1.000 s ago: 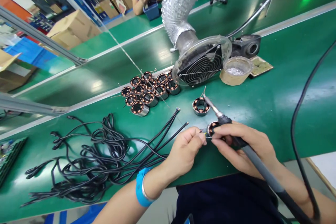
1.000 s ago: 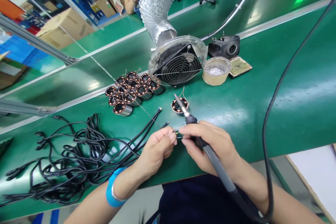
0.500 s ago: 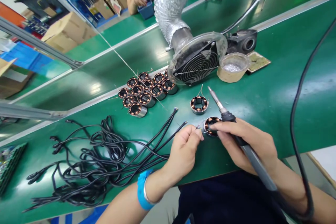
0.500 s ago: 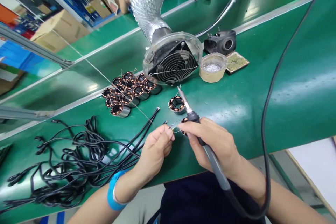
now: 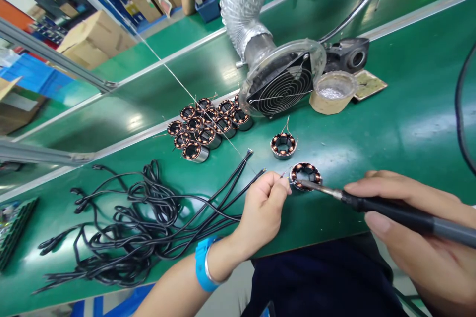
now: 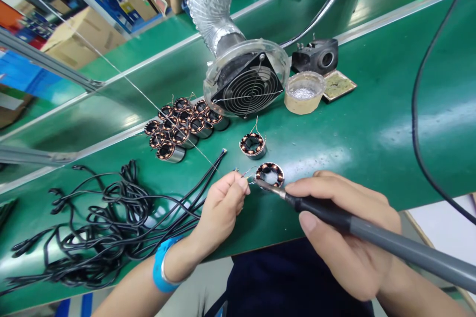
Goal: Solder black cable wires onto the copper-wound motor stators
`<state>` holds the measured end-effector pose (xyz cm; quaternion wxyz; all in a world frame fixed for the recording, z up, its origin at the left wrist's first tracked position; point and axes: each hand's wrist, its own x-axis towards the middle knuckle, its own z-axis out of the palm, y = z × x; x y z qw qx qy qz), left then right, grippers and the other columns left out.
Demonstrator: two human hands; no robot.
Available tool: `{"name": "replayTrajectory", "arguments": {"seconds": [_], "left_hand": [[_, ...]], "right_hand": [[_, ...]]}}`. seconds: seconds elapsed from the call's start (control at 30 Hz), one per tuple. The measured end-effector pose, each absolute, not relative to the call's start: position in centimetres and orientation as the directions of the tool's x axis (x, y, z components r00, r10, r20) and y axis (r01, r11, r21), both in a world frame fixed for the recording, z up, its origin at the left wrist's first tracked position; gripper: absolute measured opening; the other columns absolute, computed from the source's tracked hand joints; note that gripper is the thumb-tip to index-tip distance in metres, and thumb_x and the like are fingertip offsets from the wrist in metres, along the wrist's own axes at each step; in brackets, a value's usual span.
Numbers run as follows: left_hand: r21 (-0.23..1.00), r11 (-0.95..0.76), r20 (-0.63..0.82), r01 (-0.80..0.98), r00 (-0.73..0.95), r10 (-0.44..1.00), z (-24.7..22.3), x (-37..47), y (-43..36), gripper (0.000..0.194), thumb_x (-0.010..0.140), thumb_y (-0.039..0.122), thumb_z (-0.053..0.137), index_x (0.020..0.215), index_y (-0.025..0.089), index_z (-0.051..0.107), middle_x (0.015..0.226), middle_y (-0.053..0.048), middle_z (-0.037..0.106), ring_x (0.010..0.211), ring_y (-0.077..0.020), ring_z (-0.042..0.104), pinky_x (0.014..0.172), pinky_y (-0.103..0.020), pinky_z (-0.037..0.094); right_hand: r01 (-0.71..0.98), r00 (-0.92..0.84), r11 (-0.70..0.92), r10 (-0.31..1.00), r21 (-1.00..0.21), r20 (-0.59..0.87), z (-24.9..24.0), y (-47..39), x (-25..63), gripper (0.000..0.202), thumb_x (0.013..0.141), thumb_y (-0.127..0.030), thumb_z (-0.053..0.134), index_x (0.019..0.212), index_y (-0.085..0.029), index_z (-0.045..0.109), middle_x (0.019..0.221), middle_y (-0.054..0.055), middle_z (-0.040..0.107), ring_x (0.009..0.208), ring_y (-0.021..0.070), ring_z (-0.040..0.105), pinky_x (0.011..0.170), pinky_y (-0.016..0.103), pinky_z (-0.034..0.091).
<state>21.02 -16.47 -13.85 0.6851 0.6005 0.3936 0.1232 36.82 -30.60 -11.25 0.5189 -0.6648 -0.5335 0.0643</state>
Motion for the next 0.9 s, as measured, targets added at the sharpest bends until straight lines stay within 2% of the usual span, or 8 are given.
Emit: {"name": "replayTrajectory", "arguments": {"seconds": [0.3, 0.53, 0.77, 0.9], "left_hand": [[0.921, 0.229, -0.385, 0.314, 0.657, 0.648, -13.9, 21.0, -16.6, 0.032, 0.095, 0.044, 0.052, 0.073, 0.02, 0.052, 0.054, 0.009, 0.026, 0.051, -0.0093, 0.022, 0.052, -0.024, 0.022], [0.925, 0.217, -0.376, 0.312, 0.665, 0.645, -14.1, 20.9, -16.6, 0.031, 0.095, 0.042, 0.051, 0.074, 0.02, 0.053, 0.054, 0.009, 0.026, 0.051, -0.0093, 0.023, 0.053, -0.024, 0.024], [0.923, 0.22, -0.381, 0.317, 0.665, 0.642, -14.0, 20.9, -16.6, 0.031, 0.096, 0.042, 0.052, 0.074, 0.02, 0.052, 0.054, 0.009, 0.026, 0.051, -0.0091, 0.023, 0.053, -0.024, 0.024], [0.927, 0.209, -0.37, 0.311, 0.673, 0.64, -14.1, 20.8, -16.7, 0.031, 0.097, 0.041, 0.051, 0.074, 0.019, 0.053, 0.054, 0.009, 0.028, 0.05, -0.0087, 0.024, 0.053, -0.023, 0.024]], "right_hand": [[0.666, 0.407, 0.069, 0.8, -0.743, 0.44, -11.2, -30.5, 36.8, 0.024, 0.086, -0.014, 0.058, 0.103, -0.029, 0.068, 0.084, 0.002, 0.073, 0.073, 0.0219, 0.071, 0.047, 0.03, 0.05], [0.671, 0.348, 0.135, 0.811, -0.729, 0.471, -10.5, -30.4, 36.1, 0.022, 0.085, -0.011, 0.057, 0.1, -0.024, 0.068, 0.074, 0.002, 0.069, 0.061, 0.0171, 0.065, 0.047, 0.03, 0.048], [0.717, 0.313, 0.129, 0.818, -0.685, 0.482, -10.3, -30.8, 35.9, 0.026, 0.085, -0.01, 0.056, 0.104, -0.024, 0.066, 0.078, 0.002, 0.069, 0.064, 0.0174, 0.066, 0.049, 0.03, 0.05], [0.691, 0.286, 0.186, 0.817, -0.698, 0.501, -10.3, -30.9, 36.6, 0.027, 0.085, -0.01, 0.055, 0.106, -0.022, 0.066, 0.069, 0.002, 0.063, 0.059, 0.0156, 0.062, 0.046, 0.028, 0.049]]}}
